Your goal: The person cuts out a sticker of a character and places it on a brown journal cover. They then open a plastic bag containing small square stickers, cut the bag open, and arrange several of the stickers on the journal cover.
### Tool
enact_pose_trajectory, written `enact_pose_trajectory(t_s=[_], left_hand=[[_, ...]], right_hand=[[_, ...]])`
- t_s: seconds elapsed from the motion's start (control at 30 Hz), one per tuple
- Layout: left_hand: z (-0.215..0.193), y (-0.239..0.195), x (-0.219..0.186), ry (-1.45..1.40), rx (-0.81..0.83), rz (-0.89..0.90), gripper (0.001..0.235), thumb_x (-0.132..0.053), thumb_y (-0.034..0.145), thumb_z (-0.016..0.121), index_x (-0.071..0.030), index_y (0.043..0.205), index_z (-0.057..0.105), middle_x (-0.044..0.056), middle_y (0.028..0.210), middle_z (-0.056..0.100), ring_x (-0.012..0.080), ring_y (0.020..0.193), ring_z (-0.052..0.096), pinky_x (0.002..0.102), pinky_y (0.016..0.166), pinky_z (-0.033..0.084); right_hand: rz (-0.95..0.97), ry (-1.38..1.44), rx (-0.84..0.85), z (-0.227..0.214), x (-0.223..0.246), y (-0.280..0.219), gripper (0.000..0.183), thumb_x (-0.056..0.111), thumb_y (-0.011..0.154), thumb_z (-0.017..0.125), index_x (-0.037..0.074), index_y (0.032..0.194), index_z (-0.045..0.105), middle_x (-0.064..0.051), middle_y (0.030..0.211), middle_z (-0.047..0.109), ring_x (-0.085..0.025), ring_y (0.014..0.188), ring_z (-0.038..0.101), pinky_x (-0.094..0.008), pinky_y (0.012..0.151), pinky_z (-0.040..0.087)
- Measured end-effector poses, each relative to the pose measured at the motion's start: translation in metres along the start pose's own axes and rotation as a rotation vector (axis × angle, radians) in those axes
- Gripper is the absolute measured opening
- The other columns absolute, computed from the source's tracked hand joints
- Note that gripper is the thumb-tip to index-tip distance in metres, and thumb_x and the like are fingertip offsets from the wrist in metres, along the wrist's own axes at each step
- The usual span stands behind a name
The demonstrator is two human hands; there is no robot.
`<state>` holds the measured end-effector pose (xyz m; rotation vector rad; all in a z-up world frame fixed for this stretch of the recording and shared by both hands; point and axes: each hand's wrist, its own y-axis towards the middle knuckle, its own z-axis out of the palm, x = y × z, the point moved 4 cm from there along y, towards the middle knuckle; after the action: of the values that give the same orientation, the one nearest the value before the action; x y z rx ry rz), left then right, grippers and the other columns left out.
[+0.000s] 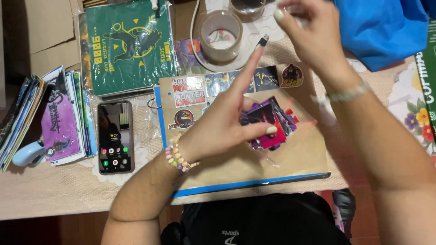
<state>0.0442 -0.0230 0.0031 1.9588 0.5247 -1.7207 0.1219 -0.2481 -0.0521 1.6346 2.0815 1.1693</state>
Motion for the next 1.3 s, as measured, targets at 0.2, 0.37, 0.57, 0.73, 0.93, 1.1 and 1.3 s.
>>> enact_pose_trajectory(t_s=[0.2, 0.37, 0.57, 0.73, 0.93, 1.1, 1.3], left_hand=[[-0.012, 0.010, 0.026, 0.099, -0.068, -0.178, 0.111, -0.002, 0.088, 0.077, -0.019, 0.161, -0.006, 0.004, 0.084, 0.068, 0.0057, 0.067, 0.059, 0.021, 0.065, 0.053], [-0.014, 0.014, 0.038, 0.401, 0.084, -0.331, 0.120, -0.035, 0.087, 0.080, -0.016, 0.161, -0.012, -0.003, 0.068, 0.036, 0.0090, 0.059, 0.037, 0.026, 0.053, 0.026], [-0.038, 0.009, 0.026, 0.346, 0.162, -0.311, 0.109, -0.020, 0.077, 0.083, -0.012, 0.158, 0.011, 0.006, 0.167, 0.020, 0.0116, 0.096, 0.056, 0.027, 0.088, 0.052], [-0.039, 0.020, -0.004, 0.178, 0.252, -0.208, 0.101, -0.003, 0.082, 0.077, -0.012, 0.158, 0.010, 0.007, 0.169, 0.004, 0.0183, 0.130, 0.029, 0.032, 0.094, 0.036], [-0.037, 0.033, -0.033, 0.283, 0.369, -0.251, 0.105, 0.003, 0.078, 0.075, -0.008, 0.157, 0.007, 0.006, 0.166, 0.010, 0.0132, 0.105, 0.053, 0.023, 0.063, 0.059], [-0.040, 0.033, -0.067, 0.310, 0.393, -0.239, 0.103, 0.007, 0.077, 0.073, -0.013, 0.156, 0.010, 0.007, 0.166, 0.015, 0.0120, 0.108, 0.055, 0.023, 0.063, 0.060], [-0.044, 0.023, -0.100, 0.246, 0.429, -0.136, 0.097, 0.016, 0.079, 0.069, -0.007, 0.155, 0.013, 0.012, 0.167, 0.013, 0.0146, 0.110, 0.060, 0.024, 0.056, 0.059]], right_hand=[[0.953, 1.107, 0.661, -0.045, 0.080, -0.098, 0.064, 0.029, 0.081, 0.068, 0.005, 0.138, 0.057, -0.007, 0.117, 0.066, -0.010, 0.079, 0.063, -0.025, 0.067, 0.059], [1.284, 1.363, 0.277, -0.030, 0.077, -0.141, 0.027, 0.005, 0.084, 0.073, 0.003, 0.111, 0.069, -0.013, 0.090, 0.075, -0.021, 0.065, 0.071, -0.032, 0.053, 0.062], [1.413, 1.629, 0.072, -0.029, 0.090, -0.152, 0.033, 0.005, 0.091, 0.065, 0.003, 0.124, 0.065, -0.014, 0.109, 0.074, -0.017, 0.084, 0.071, -0.025, 0.066, 0.059], [1.304, 1.882, 0.163, -0.023, 0.110, -0.151, 0.039, 0.007, 0.095, 0.059, -0.001, 0.133, 0.057, -0.013, 0.106, 0.071, -0.017, 0.088, 0.069, -0.027, 0.068, 0.059], [1.381, 2.096, -0.002, -0.006, 0.102, -0.164, 0.031, 0.013, 0.101, 0.057, 0.000, 0.129, 0.058, -0.017, 0.113, 0.072, -0.027, 0.097, 0.072, -0.037, 0.070, 0.065], [1.405, 2.073, 0.007, -0.005, 0.101, -0.167, 0.034, 0.016, 0.098, 0.062, 0.002, 0.129, 0.059, -0.013, 0.111, 0.073, -0.023, 0.096, 0.072, -0.036, 0.073, 0.064], [1.446, 1.972, 0.020, -0.010, 0.096, -0.171, 0.036, 0.003, 0.092, 0.065, 0.004, 0.128, 0.060, -0.014, 0.104, 0.072, -0.021, 0.082, 0.072, -0.034, 0.071, 0.065]])
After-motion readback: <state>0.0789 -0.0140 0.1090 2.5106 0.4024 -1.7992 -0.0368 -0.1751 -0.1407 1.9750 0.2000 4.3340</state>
